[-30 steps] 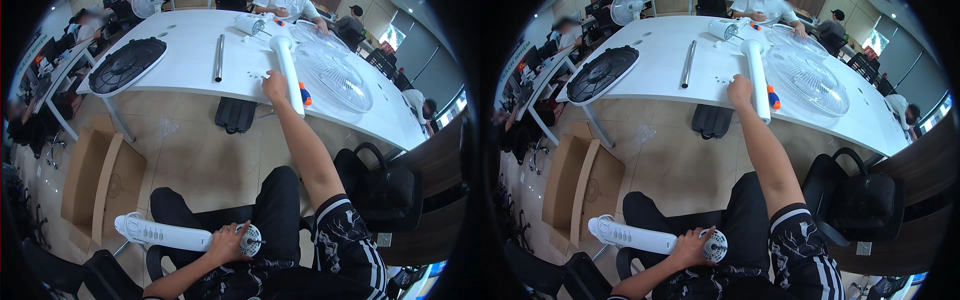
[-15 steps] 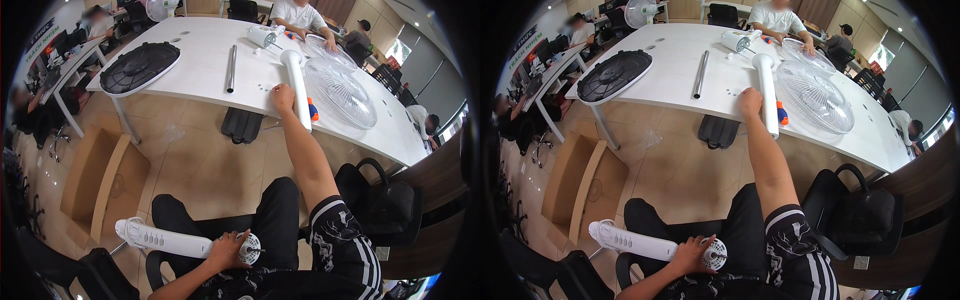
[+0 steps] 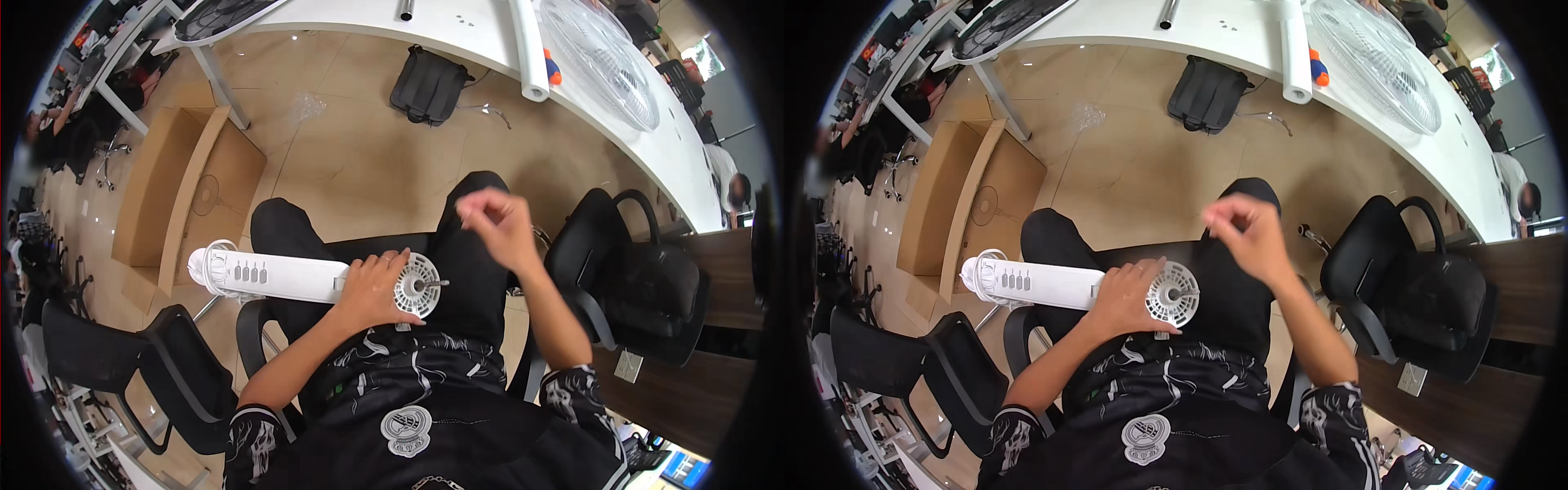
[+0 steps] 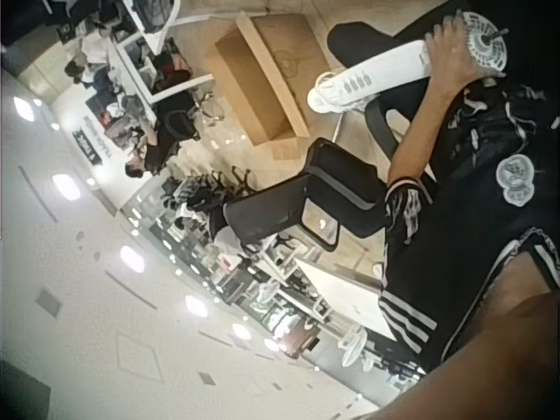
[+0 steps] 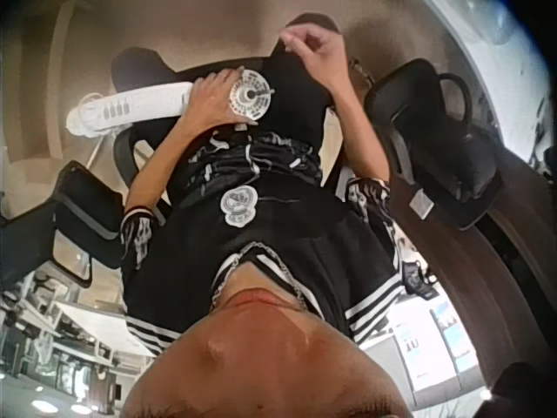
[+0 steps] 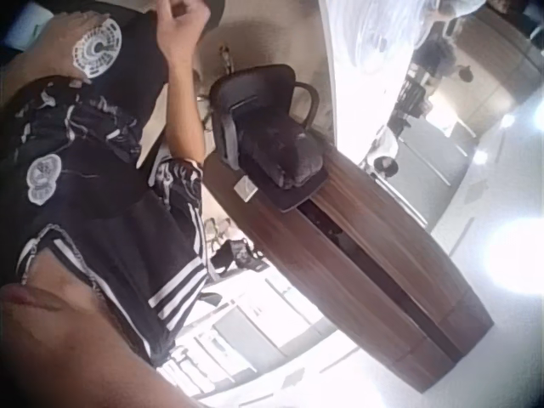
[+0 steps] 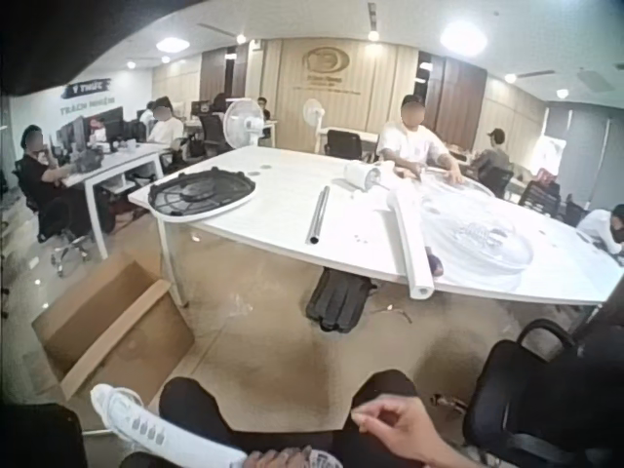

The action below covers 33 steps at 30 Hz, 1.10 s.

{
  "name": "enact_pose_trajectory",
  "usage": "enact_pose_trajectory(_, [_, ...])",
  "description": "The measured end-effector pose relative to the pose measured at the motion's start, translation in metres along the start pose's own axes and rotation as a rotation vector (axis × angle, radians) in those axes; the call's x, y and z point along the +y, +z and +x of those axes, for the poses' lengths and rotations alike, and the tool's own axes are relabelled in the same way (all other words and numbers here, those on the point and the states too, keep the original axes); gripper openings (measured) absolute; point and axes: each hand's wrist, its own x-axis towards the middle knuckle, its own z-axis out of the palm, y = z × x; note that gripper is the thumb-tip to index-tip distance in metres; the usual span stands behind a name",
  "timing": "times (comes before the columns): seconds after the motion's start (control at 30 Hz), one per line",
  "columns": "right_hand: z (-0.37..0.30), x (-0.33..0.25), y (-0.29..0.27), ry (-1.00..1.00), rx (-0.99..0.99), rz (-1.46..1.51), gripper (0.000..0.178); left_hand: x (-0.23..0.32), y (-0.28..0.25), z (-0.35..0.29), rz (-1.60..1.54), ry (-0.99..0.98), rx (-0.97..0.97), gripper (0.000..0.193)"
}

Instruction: Assembling the motor housing and base components of an electric fan using a screwdriver.

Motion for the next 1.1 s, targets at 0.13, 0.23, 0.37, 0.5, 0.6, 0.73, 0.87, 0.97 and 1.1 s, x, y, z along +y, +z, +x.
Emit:
enact_pose_trajectory(0.13, [-0.062, 0.065, 0.015, 0.181, 0.057, 0.107, 0.013, 0.003, -0.005, -0.009, -0.093, -0.009, -0.056, 0.112])
enact_pose_trajectory(0.23, [-0.080, 0.071, 0.024, 0.243, 0.058, 0.052, 0.012, 0.007, -0.002, -0.016, -0.047, 0.005, -0.049, 0.112])
enact_pose_trajectory(0.37, [-0.083, 0.062, 0.032, 0.118, 0.096, -0.194, 0.011, 0.011, 0.002, -0.017, -0.019, -0.012, -0.017, 0.113])
enact_pose_trajectory(0.5, [-0.079, 0.057, 0.033, 0.112, -0.044, -0.230, 0.011, 0.013, 0.005, -0.015, -0.035, -0.020, -0.026, 0.112])
enact_pose_trajectory(0.6, [-0.066, 0.058, 0.035, -0.051, -0.178, -0.293, 0.011, 0.011, 0.006, -0.015, -0.044, -0.002, -0.017, 0.112])
enact_pose_trajectory(0.73, [-0.063, 0.070, 0.046, -0.132, -0.097, -0.339, 0.011, 0.007, 0.000, -0.013, -0.082, 0.017, -0.035, 0.114])
enact_pose_trajectory(0.87, [-0.078, 0.098, 0.071, 0.128, 0.187, -0.022, 0.012, 0.001, -0.006, -0.009, -0.141, 0.036, -0.097, 0.114])
enact_pose_trajectory(0.97, [-0.082, 0.114, 0.083, 0.193, 0.327, 0.152, 0.013, -0.006, -0.010, -0.009, -0.206, 0.046, -0.114, 0.114])
enact_pose_trajectory(1.1, [-0.073, 0.122, 0.091, 0.199, 0.325, 0.262, 0.014, -0.016, -0.012, -0.015, -0.281, -0.038, -0.103, 0.112])
